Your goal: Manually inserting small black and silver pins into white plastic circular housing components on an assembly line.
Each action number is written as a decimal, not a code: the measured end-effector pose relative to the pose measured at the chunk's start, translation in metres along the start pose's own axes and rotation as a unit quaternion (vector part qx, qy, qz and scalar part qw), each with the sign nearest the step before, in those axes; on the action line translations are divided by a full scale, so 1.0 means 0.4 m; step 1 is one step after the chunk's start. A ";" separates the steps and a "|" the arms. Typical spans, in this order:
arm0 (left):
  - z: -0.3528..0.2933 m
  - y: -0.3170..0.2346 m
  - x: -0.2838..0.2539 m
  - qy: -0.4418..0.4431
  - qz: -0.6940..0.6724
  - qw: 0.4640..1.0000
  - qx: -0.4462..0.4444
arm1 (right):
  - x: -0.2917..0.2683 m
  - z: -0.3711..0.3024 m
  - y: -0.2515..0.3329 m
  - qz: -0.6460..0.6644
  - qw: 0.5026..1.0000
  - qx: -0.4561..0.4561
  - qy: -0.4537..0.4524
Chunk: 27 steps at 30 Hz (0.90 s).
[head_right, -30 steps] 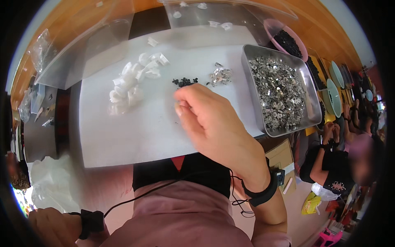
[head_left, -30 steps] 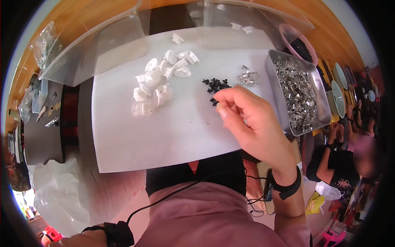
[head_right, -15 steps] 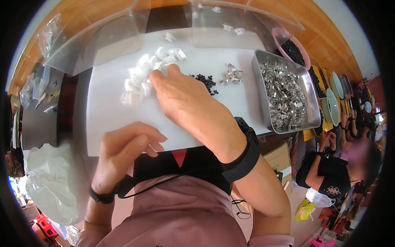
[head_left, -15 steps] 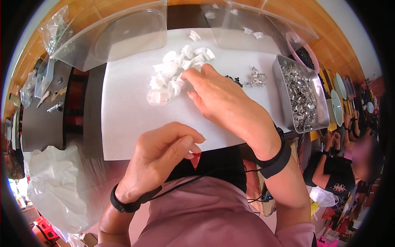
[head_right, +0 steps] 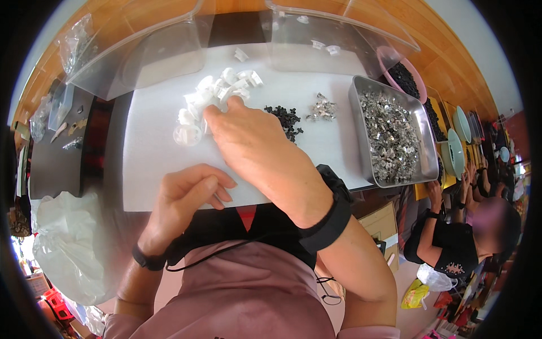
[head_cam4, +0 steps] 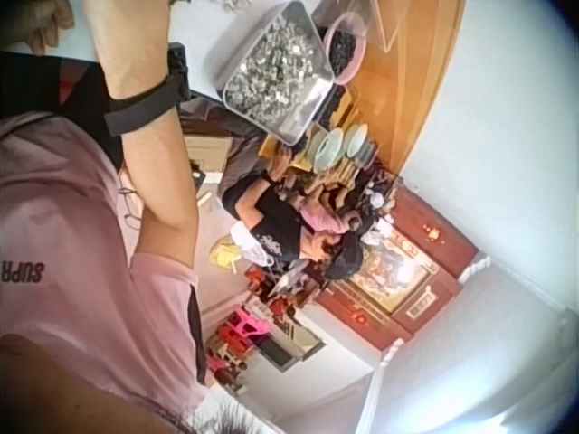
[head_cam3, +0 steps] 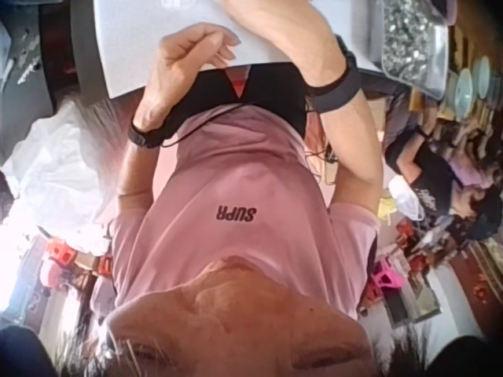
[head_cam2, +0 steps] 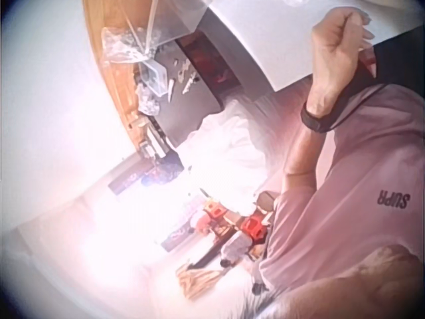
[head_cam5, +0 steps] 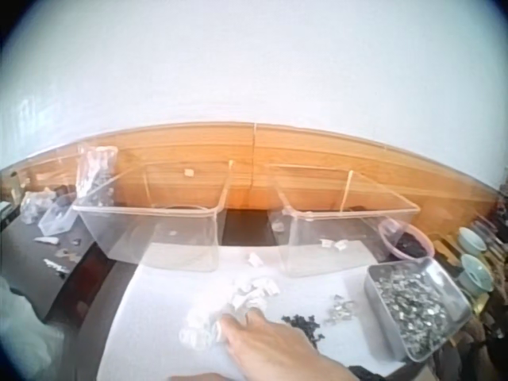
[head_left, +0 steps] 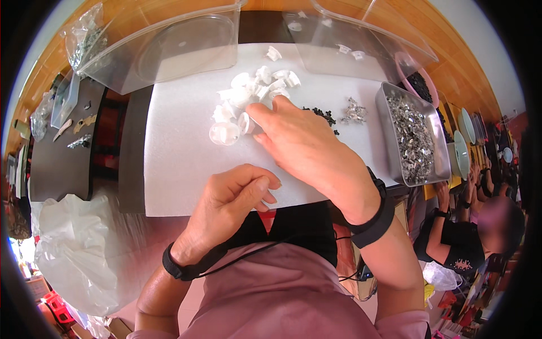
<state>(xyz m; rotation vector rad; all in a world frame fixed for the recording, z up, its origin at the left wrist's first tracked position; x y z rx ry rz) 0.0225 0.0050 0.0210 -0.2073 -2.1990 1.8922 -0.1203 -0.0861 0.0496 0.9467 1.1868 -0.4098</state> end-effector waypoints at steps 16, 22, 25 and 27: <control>0.004 -0.006 0.003 -0.031 -0.093 0.995 -0.001 | 0.039 -0.156 0.008 0.319 0.943 -0.007 -0.091; -0.004 -0.015 -0.006 -0.044 -0.074 0.995 -0.045 | 0.047 -0.160 0.003 0.176 0.974 -0.092 -0.111; -0.007 -0.027 0.010 -0.062 -0.051 0.995 -0.059 | 0.037 -0.173 0.014 0.229 0.970 -0.045 -0.068; -0.010 -0.044 0.021 -0.070 -0.028 0.995 -0.067 | 0.037 -0.173 0.003 0.240 0.967 -0.047 -0.066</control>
Point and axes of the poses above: each hand's wrist, its own z-axis towards the middle knuckle, its own x-axis out of the palm, y = z × x, the point moved 1 cm from there along z, towards the middle knuckle, and after that the axes turned 1 degree about x, right-handed, at the moved point
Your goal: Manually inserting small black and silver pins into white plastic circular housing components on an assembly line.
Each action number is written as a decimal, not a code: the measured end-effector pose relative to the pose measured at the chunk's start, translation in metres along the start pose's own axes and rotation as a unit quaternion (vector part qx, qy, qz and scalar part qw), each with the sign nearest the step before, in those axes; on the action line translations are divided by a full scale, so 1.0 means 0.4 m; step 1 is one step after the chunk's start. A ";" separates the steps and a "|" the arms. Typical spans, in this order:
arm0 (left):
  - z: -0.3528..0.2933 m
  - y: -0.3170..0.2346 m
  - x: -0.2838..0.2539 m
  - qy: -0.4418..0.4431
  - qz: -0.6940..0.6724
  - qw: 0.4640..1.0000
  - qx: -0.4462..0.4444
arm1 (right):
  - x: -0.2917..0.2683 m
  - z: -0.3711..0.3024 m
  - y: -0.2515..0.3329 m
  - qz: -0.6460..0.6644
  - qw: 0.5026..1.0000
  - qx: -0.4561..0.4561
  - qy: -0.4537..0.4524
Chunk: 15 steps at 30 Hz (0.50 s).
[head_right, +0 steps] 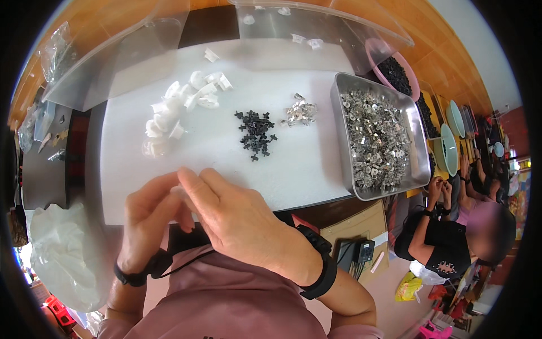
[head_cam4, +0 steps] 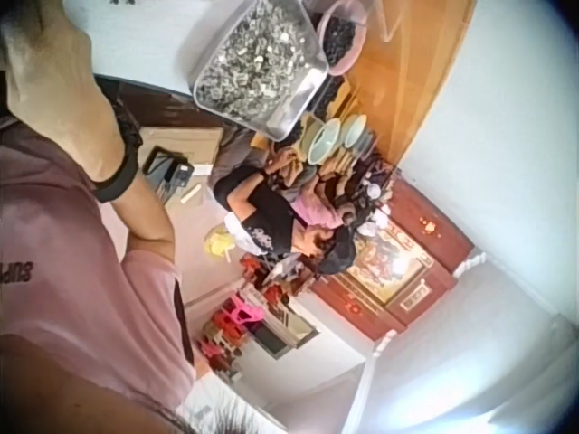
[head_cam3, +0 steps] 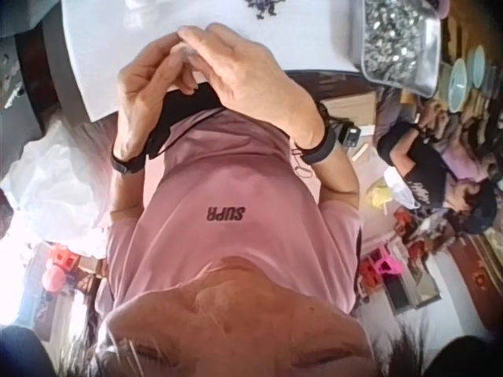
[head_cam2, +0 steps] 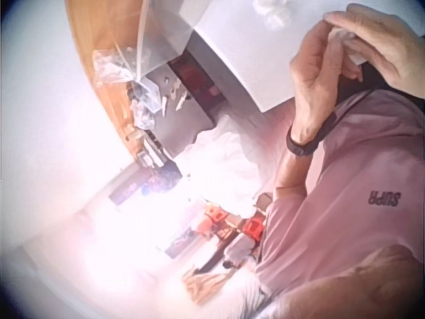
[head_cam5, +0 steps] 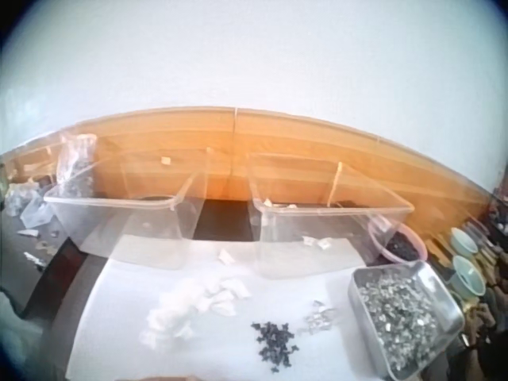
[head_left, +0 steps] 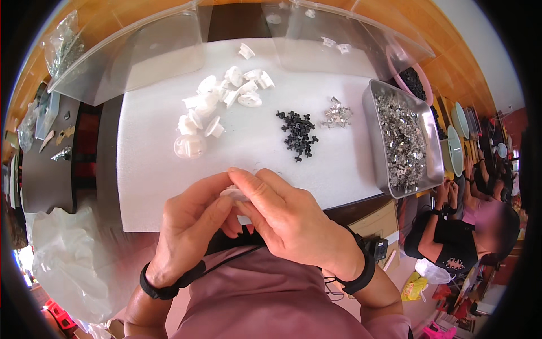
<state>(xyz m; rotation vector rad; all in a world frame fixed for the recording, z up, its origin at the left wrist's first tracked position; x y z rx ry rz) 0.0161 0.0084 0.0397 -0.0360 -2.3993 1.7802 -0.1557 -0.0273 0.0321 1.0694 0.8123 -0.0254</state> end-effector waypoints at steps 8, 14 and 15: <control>0.047 -0.032 0.029 0.033 -0.080 0.996 -0.031 | -0.025 0.000 -0.041 0.235 0.966 0.043 -0.100; 0.070 -0.012 0.044 0.034 -0.118 0.992 -0.017 | -0.049 -0.008 -0.046 0.278 0.951 0.114 -0.072; 0.074 -0.009 0.045 0.036 -0.118 0.992 -0.016 | -0.054 -0.007 -0.046 0.277 0.951 0.114 -0.073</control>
Point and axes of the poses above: each hand's wrist, its own z-axis towards the middle knuckle, its own x-axis out of the palm, y = z × x, the point moved 1 cm from there along z, towards the middle knuckle, and after that the axes turned 1 degree about x, right-handed, at the moved point
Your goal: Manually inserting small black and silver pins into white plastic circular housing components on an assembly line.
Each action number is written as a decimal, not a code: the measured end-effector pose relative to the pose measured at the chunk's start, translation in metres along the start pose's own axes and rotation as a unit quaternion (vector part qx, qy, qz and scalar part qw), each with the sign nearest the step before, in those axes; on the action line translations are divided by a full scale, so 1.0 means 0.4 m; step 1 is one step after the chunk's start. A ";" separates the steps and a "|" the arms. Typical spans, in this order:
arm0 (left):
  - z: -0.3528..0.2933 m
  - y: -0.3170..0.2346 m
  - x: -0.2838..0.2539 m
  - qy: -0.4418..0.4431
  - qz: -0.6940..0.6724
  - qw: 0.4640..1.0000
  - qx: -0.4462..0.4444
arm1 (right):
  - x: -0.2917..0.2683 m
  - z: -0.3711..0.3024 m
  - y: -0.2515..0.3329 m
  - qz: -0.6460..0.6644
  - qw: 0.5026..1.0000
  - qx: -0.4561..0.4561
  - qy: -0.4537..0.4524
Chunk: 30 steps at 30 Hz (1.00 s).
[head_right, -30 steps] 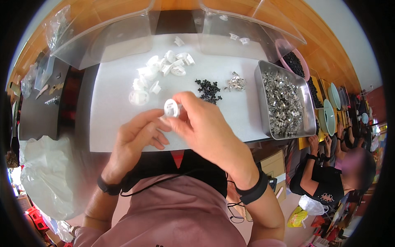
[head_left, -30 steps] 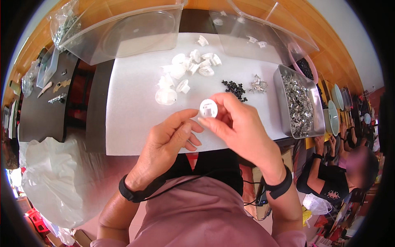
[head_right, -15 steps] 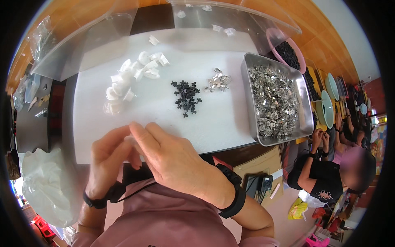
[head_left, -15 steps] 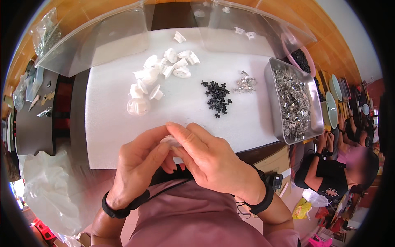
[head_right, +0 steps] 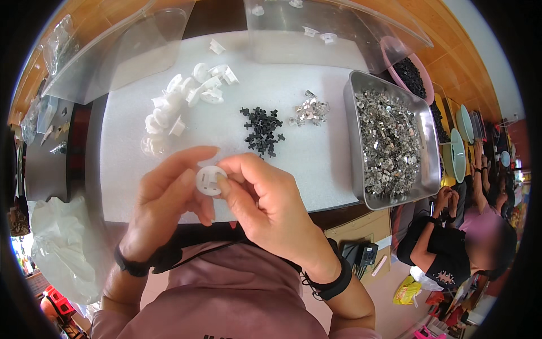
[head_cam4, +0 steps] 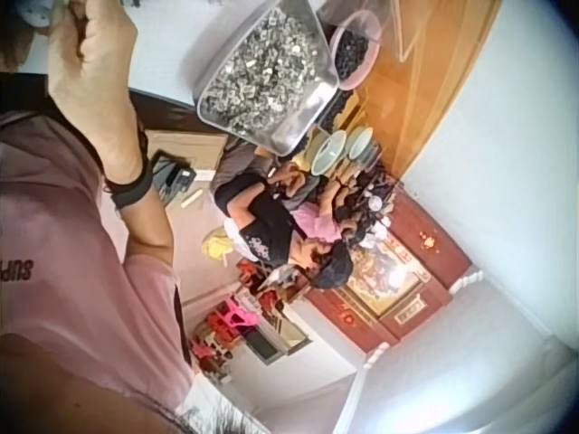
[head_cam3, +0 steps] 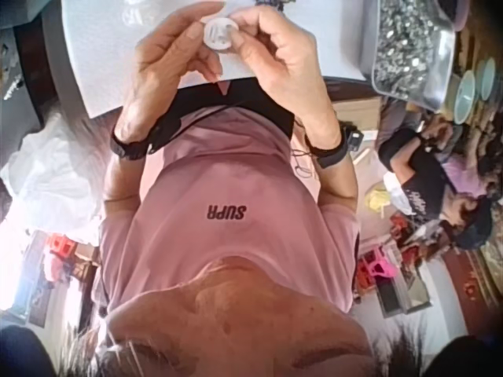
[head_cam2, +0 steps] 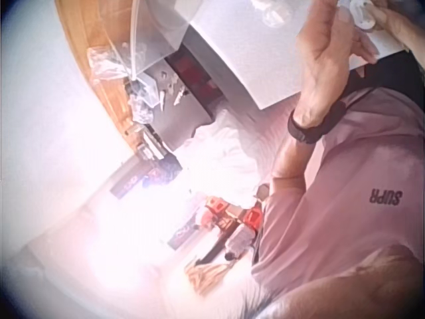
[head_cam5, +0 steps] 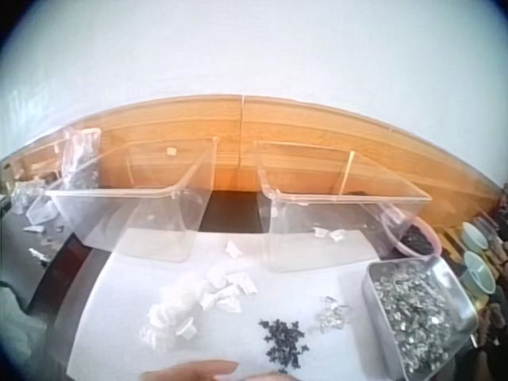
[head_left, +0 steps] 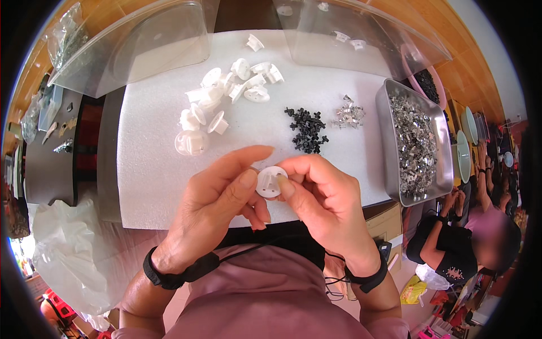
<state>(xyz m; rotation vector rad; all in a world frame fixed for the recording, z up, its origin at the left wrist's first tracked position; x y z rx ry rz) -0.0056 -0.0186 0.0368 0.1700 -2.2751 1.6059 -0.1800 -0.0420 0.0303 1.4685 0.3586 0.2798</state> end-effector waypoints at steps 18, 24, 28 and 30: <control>0.022 0.027 -0.017 0.037 0.030 0.998 0.043 | -0.041 0.010 0.060 -0.144 0.989 0.001 -0.020; 0.031 0.026 -0.020 -0.006 -0.020 0.999 0.042 | -0.149 0.030 0.219 -0.294 0.950 0.058 -0.091; 0.035 0.040 -0.020 0.001 -0.045 0.997 0.065 | -0.198 0.101 0.179 -0.508 0.860 -0.033 -0.031; 0.039 0.043 -0.024 0.004 -0.038 0.997 0.061 | -0.211 0.157 0.146 -0.570 0.821 -0.026 -0.004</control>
Point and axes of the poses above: each hand's wrist, its own z-axis towards the middle knuckle, its own x-axis out of the palm, y = z × x, the point moved 1 cm from there along z, towards the middle knuckle, and after that the axes turned 1 degree about x, right-handed, at the moved point
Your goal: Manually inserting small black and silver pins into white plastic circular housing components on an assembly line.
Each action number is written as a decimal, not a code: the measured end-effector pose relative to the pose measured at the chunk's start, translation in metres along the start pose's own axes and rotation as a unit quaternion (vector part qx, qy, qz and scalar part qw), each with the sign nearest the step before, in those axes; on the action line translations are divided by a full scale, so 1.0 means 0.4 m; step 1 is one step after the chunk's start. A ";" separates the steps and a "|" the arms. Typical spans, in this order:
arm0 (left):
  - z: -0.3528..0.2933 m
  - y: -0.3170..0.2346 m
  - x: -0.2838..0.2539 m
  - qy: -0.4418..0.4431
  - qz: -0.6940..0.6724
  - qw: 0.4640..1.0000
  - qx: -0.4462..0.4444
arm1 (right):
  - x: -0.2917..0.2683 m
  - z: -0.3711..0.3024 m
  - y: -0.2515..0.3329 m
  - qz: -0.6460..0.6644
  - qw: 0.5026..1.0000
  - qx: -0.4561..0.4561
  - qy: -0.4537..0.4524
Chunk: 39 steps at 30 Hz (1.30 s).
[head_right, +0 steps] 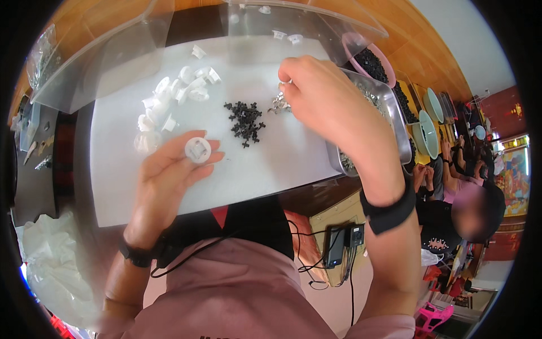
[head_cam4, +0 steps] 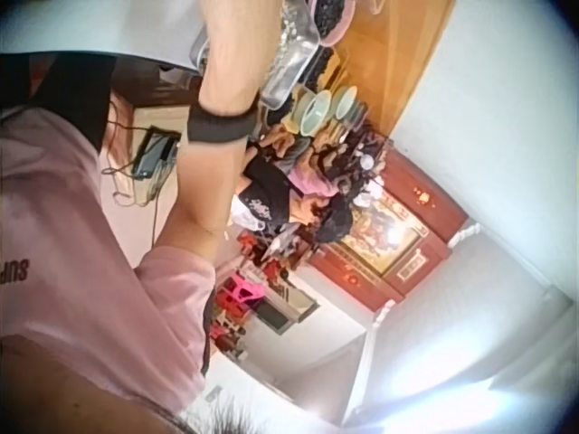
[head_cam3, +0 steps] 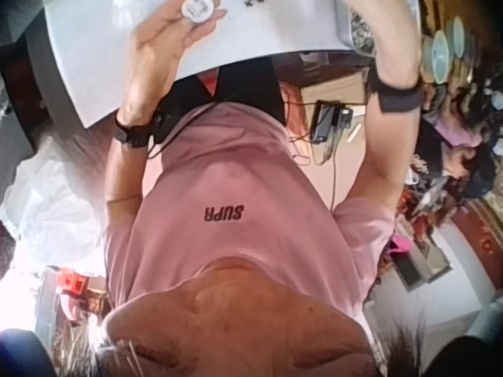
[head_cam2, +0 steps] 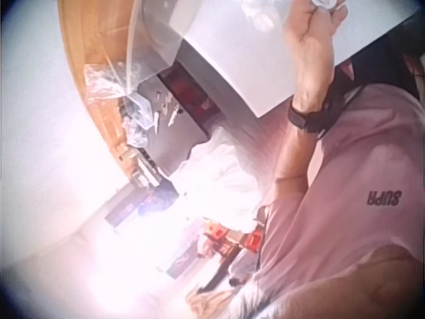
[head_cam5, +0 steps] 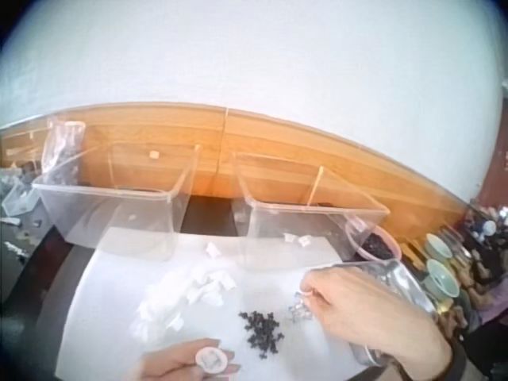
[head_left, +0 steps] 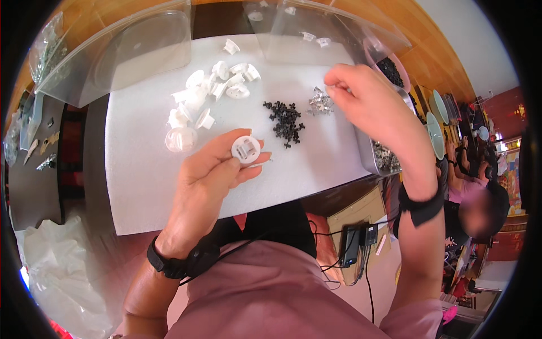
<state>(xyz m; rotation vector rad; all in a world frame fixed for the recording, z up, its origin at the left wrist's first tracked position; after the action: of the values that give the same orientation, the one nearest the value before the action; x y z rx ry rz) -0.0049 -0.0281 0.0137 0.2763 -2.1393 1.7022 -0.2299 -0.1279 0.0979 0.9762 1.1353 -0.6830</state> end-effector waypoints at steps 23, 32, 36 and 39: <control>-0.012 -0.003 0.006 0.014 0.027 0.999 0.023 | 0.055 0.118 0.005 -0.088 0.994 0.020 0.057; -0.007 -0.001 0.004 -0.002 0.009 1.000 0.013 | 0.140 -0.114 0.072 -0.005 0.998 -0.044 -0.041; -0.007 -0.002 0.003 0.002 0.000 1.000 0.007 | 0.155 -0.163 0.058 0.030 0.997 -0.027 -0.066; -0.007 -0.004 0.007 -0.005 -0.002 1.000 0.006 | 0.155 -0.184 0.052 0.045 0.996 0.000 -0.074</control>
<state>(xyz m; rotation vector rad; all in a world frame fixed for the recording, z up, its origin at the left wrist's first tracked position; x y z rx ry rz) -0.0064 -0.0257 0.0168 0.2938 -2.1349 1.7149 -0.2246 -0.0512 0.0366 0.9558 0.9555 -0.6708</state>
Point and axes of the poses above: each hand's wrist, its own z-axis towards the middle knuckle, its own x-axis out of the palm, y = z × x, the point moved 1 cm from there along z, towards the middle knuckle, and after that the axes turned 1 degree about x, right-handed, at the moved point
